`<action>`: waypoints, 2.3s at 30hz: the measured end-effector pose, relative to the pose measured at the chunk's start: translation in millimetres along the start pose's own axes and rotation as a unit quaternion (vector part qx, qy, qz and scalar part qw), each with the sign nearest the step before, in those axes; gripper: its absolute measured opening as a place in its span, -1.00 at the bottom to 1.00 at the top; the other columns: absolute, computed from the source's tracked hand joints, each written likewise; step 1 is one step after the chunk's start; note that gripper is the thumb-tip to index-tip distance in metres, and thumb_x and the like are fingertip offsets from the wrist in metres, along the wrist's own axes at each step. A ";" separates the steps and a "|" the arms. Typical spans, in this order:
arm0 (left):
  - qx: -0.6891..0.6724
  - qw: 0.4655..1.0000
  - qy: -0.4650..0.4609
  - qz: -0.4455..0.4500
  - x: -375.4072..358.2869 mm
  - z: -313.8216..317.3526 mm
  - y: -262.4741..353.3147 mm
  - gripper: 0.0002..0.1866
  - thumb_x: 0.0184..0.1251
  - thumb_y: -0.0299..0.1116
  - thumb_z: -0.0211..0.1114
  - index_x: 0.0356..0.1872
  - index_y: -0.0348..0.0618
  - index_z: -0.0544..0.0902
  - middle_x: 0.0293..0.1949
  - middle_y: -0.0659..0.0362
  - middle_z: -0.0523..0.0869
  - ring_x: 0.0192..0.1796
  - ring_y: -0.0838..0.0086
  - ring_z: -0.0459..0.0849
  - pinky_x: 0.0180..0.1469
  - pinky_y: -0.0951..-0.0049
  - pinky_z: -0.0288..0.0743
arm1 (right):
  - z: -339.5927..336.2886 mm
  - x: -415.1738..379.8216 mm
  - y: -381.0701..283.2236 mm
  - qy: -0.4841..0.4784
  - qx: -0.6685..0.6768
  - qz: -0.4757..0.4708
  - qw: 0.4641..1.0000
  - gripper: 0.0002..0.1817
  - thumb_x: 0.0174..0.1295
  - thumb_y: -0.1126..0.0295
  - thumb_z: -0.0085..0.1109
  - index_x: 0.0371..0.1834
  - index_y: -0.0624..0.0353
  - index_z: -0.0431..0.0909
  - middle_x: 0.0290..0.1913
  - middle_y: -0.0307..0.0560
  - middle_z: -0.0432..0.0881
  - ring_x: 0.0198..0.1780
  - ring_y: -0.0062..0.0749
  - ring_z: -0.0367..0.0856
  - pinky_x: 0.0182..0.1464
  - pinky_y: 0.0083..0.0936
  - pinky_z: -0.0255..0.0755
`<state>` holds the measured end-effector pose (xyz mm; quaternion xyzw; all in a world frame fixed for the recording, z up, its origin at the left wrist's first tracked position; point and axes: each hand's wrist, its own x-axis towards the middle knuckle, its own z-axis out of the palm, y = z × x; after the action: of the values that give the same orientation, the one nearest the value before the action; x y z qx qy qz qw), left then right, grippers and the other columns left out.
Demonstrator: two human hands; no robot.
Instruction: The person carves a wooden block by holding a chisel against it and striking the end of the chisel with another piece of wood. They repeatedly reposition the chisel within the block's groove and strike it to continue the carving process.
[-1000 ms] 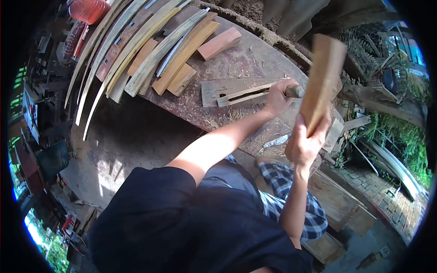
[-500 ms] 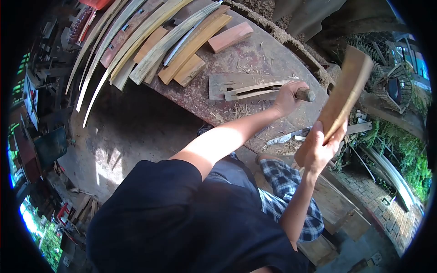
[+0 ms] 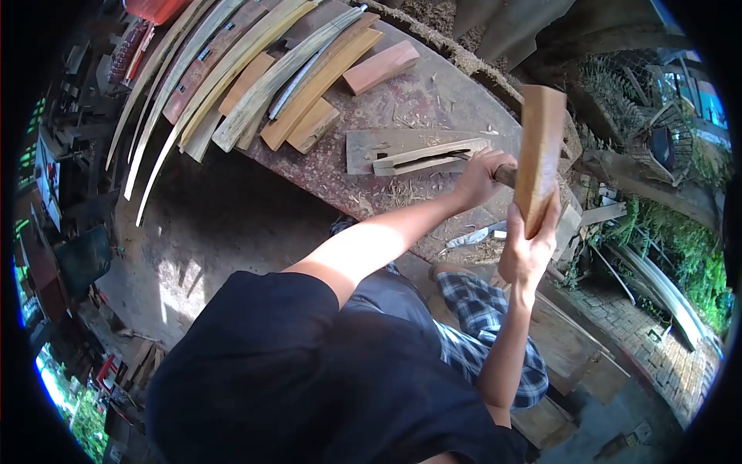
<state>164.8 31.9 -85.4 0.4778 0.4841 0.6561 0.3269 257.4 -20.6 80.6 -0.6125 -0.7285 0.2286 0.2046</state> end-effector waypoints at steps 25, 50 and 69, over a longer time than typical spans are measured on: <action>-0.170 0.951 -0.215 -0.145 69.4 -51.4 -33.3 -0.86 0.31 -0.40 0.52 -0.17 -0.10 0.75 -0.35 0.43 0.71 -0.31 0.76 0.55 -0.26 0.58 0.46 | 71.2 -16.4 96.9 -0.041 0.225 0.167 0.959 -0.26 0.36 0.16 0.28 0.51 0.27 0.26 0.19 0.14 0.57 0.16 -0.21 0.58 0.22 -0.33 0.45; 0.140 0.974 -0.106 -0.143 15.4 -113.1 29.5 -0.82 0.27 -0.27 0.54 -0.29 -0.16 0.80 -0.37 0.29 0.83 -0.31 0.68 0.73 -0.21 0.55 0.60 | 94.9 -56.6 98.4 -0.152 -0.026 0.207 0.966 -0.08 0.31 -0.11 0.22 0.63 -0.01 0.03 -0.01 0.51 0.69 0.07 0.46 0.66 0.14 0.10 0.52; 0.107 0.979 -0.047 -0.164 34.8 -98.8 10.6 -0.69 0.16 -0.08 0.60 -0.39 -0.11 0.79 -0.48 0.24 0.80 -0.41 0.57 0.75 -0.28 0.48 0.59 | 95.1 -55.6 96.3 -0.167 -0.001 0.236 0.957 -0.10 0.28 -0.08 0.26 0.60 -0.03 0.08 0.12 0.42 0.66 0.11 0.32 0.69 0.15 -0.03 0.54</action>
<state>60.4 27.7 -72.0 0.4544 0.6077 0.5146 0.3992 288.6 -69.3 -53.8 -0.7205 -0.5871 0.3684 0.0196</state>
